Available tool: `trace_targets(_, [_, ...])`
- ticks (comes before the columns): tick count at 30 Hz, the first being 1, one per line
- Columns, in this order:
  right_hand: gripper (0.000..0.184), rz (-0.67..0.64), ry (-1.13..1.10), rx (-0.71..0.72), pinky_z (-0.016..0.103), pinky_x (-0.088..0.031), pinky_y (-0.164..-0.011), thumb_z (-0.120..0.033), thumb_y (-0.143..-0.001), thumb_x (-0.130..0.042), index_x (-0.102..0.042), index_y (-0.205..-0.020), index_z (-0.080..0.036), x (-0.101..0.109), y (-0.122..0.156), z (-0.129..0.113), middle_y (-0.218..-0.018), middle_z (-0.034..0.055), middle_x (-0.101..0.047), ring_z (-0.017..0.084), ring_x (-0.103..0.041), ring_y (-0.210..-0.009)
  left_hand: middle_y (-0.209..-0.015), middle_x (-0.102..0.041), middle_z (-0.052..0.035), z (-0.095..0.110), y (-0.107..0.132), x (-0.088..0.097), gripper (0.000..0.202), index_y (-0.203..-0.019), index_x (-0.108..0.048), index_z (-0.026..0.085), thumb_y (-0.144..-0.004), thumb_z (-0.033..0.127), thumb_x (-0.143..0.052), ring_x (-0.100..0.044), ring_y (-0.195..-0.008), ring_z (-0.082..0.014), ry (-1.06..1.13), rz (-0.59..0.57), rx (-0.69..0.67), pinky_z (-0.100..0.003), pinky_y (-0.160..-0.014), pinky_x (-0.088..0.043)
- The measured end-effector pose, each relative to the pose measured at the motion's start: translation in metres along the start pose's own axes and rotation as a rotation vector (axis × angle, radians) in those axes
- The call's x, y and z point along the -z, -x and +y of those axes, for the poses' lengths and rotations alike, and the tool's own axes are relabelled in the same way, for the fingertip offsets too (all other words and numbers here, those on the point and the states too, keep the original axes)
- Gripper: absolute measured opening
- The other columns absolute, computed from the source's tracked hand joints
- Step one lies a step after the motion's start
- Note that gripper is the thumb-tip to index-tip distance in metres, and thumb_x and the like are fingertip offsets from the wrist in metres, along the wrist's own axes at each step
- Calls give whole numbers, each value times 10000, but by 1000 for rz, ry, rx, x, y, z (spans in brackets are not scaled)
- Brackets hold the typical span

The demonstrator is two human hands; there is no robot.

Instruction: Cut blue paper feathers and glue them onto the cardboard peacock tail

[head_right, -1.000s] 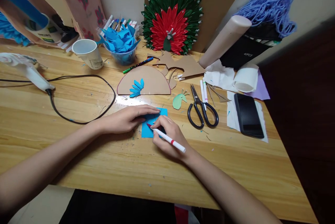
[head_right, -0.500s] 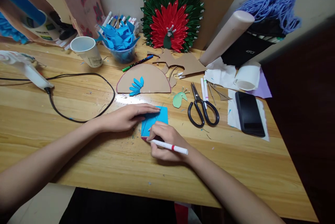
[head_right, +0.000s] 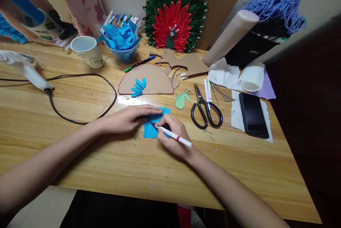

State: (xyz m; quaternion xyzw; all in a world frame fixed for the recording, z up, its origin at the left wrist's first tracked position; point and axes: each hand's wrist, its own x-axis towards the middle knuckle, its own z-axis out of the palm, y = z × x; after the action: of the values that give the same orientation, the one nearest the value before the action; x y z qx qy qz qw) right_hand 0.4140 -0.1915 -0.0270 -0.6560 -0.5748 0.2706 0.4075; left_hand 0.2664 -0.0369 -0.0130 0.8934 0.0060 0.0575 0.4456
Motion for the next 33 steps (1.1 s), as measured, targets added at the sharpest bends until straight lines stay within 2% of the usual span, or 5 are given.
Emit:
trace_targets(8, [79,-20,-167,-12,344,-488,-715,-151,-722,-513,-498,-673,-212,4,-1,2,-681,9,-554,218,-606,-838,-1356,-490,-75,-1,1,0,529,-1333,-428,221,-843,23,-405,-455,-1241,-160,1,-4,3,-357,-1053,-356])
trace_targets(17, [146,-92,-276,7,430,-493,-834,-148,-693,-521,-470,-571,-211,8,-2,5,-538,-41,-450,154,-544,-634,-1370,-484,-66,1,0,2,544,-1330,-434,241,-835,16,-407,-449,-1253,-174,-8,-11,19,-387,-1054,-358])
trace_targets(20, [158,-119,-321,18,443,-478,-870,-159,-705,-529,-477,-565,-209,11,-2,6,-532,-41,-469,152,-548,-624,-1370,-485,-63,2,-1,2,529,-1326,-440,242,-845,26,-409,-448,-1257,-169,-20,-14,20,-375,-1053,-363])
trace_targets(26, [78,9,-387,-46,370,-516,-740,-205,-793,-526,-526,-715,-210,17,-2,17,-661,-5,-540,182,-596,-747,-1388,-468,-61,6,2,3,466,-1320,-456,213,-873,88,-415,-453,-1259,-174,-170,-17,49,-340,-1045,-380])
trace_targets(33, [50,40,-199,-34,320,-501,-708,-207,-804,-533,-513,-758,-203,16,-2,16,-728,10,-567,201,-632,-826,-1314,-547,-58,8,2,-4,334,-1222,-556,214,-918,224,-419,-556,-1150,-219,-357,18,40,-390,-946,-467])
